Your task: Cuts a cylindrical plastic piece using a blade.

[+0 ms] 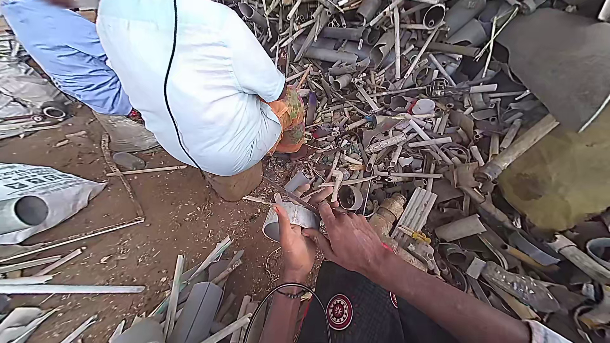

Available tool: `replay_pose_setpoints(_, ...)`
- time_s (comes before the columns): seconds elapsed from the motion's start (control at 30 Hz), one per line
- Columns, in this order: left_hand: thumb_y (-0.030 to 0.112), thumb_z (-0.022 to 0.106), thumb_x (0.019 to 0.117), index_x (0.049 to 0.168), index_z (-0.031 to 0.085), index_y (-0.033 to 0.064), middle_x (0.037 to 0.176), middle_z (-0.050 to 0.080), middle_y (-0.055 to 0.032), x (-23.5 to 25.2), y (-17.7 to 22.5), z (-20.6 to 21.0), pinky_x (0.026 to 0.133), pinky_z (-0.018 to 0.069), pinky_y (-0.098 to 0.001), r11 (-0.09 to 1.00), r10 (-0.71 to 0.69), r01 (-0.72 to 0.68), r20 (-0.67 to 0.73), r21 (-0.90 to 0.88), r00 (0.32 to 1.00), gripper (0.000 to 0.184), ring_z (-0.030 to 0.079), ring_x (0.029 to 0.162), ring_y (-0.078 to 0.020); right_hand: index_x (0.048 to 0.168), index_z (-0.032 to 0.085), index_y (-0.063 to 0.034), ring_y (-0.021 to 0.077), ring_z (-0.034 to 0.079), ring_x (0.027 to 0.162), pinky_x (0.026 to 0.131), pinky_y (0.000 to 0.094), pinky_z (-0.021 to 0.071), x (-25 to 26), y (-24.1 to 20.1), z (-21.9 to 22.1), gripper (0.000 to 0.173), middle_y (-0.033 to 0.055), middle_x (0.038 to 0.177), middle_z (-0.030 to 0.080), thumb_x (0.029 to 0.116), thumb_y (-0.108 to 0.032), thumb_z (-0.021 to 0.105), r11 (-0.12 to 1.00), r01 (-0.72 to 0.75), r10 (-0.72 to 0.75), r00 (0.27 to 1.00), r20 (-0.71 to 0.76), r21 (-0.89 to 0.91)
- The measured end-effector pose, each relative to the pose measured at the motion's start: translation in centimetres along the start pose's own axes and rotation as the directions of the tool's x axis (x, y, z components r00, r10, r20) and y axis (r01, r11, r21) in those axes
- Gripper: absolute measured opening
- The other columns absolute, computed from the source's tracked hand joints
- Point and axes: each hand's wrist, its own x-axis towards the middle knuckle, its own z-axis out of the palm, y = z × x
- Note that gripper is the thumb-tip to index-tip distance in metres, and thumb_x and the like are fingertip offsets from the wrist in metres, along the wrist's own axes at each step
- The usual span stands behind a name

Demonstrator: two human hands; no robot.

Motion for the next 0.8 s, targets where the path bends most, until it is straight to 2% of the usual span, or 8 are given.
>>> replay_pose_setpoints(0.07,0.073,0.012,0.0988,0.138,0.044,0.0026,0.111,0.074,-0.0192,0.0,0.1,0.0,0.085,0.061,-0.0408,1.0,-0.002,0.002,-0.017,-0.022,1.0,0.087,0.074,0.096,-0.0299,0.119,0.062,-0.0017,0.0341,0.069,0.064,0.054,0.0464,0.0537,0.0,-0.2,0.2,0.054,0.0124,0.072,0.066,0.1041,-0.052,0.047,1.0,0.007,-0.007,1.0,-0.016,-0.014)
replay_pose_setpoints(0.17,0.071,0.005,0.0998,0.139,0.046,0.0084,0.108,0.075,-0.0138,0.0,0.9,0.4,0.08,0.062,-0.0373,0.989,-0.111,0.094,-0.161,-0.112,0.981,0.085,0.075,0.093,-0.0248,0.117,0.063,-0.0032,0.0357,0.071,0.067,0.057,0.0476,0.0546,0.3,-0.9,0.0,0.047,0.0137,0.072,0.067,0.1076,-0.045,0.044,1.0,-0.012,0.012,0.998,0.063,0.004)
replay_pose_setpoints(0.27,0.077,0.009,0.0969,0.136,0.052,0.013,0.108,0.074,-0.0055,0.3,2.0,0.4,0.079,0.0621,-0.0358,0.94,-0.199,0.099,-0.287,-0.327,0.937,0.086,0.074,0.094,-0.0181,0.133,0.06,-0.0023,0.0362,0.072,0.074,0.062,0.0499,0.0556,0.7,-1.4,-0.7,0.061,0.0142,0.079,0.07,0.1035,-0.055,0.048,0.995,-0.083,0.076,0.989,0.128,0.051)
replay_pose_setpoints(0.3,0.078,0.011,0.0958,0.135,0.052,0.0138,0.11,0.073,-0.0044,0.4,2.3,0.2,0.08,0.062,-0.0362,0.918,-0.201,0.072,-0.3,-0.39,0.933,0.086,0.073,0.096,-0.0176,0.134,0.058,-0.0023,0.0364,0.072,0.076,0.064,0.0507,0.0558,0.8,-1.5,-0.9,0.067,0.0143,0.08,0.071,0.1001,-0.06,0.051,0.991,-0.115,0.105,0.984,0.145,0.067)
replay_pose_setpoints(0.43,0.08,0.012,0.0943,0.133,0.053,0.012,0.118,0.073,-0.0084,0.4,2.7,0.0,0.082,0.0619,-0.0395,0.921,-0.097,-0.005,-0.24,-0.389,0.966,0.088,0.073,0.101,-0.0232,0.138,0.054,-0.0003,0.0386,0.072,0.085,0.073,0.0538,0.056,1.4,-1.2,-1.3,0.076,0.0168,0.088,0.071,0.0971,-0.064,0.054,0.976,-0.162,0.123,0.96,0.25,0.146)
replay_pose_setpoints(0.6,0.076,0.012,0.0969,0.139,0.049,0.0141,0.114,0.075,-0.0082,0.3,2.7,-0.1,0.082,0.0628,-0.0403,0.938,-0.078,0.001,-0.208,-0.347,0.975,0.083,0.075,0.098,-0.0249,0.13,0.059,0.0011,0.0353,0.071,0.071,0.061,0.0497,0.0556,0.6,-1.0,0.1,0.068,0.0136,0.076,0.069,0.0997,-0.06,0.052,0.996,-0.036,0.031,0.997,0.07,0.077)
replay_pose_setpoints(0.73,0.074,0.009,0.0983,0.135,0.051,0.0131,0.108,0.076,-0.0081,0.4,2.8,0.5,0.077,0.0637,-0.0386,0.945,-0.113,0.029,-0.244,-0.324,0.963,0.082,0.076,0.091,-0.0231,0.125,0.065,-0.0004,0.0314,0.068,0.06,0.05,0.0454,0.0526,0.2,-0.7,1.1,0.066,0.0113,0.073,0.068,0.0963,-0.059,0.056,1.0,0.013,-0.013,0.992,-0.122,-0.003)
replay_pose_setpoints(0.8,0.073,0.009,0.0989,0.135,0.051,0.0121,0.107,0.076,-0.0087,0.4,2.7,0.5,0.078,0.0637,-0.0387,0.95,-0.133,0.048,-0.259,-0.309,0.957,0.083,0.076,0.09,-0.0231,0.123,0.065,-0.0011,0.0309,0.068,0.059,0.049,0.0452,0.0523,0.2,-0.7,1.4,0.064,0.0112,0.074,0.067,0.0965,-0.058,0.056,1.0,0.014,-0.014,0.992,-0.126,-0.006)
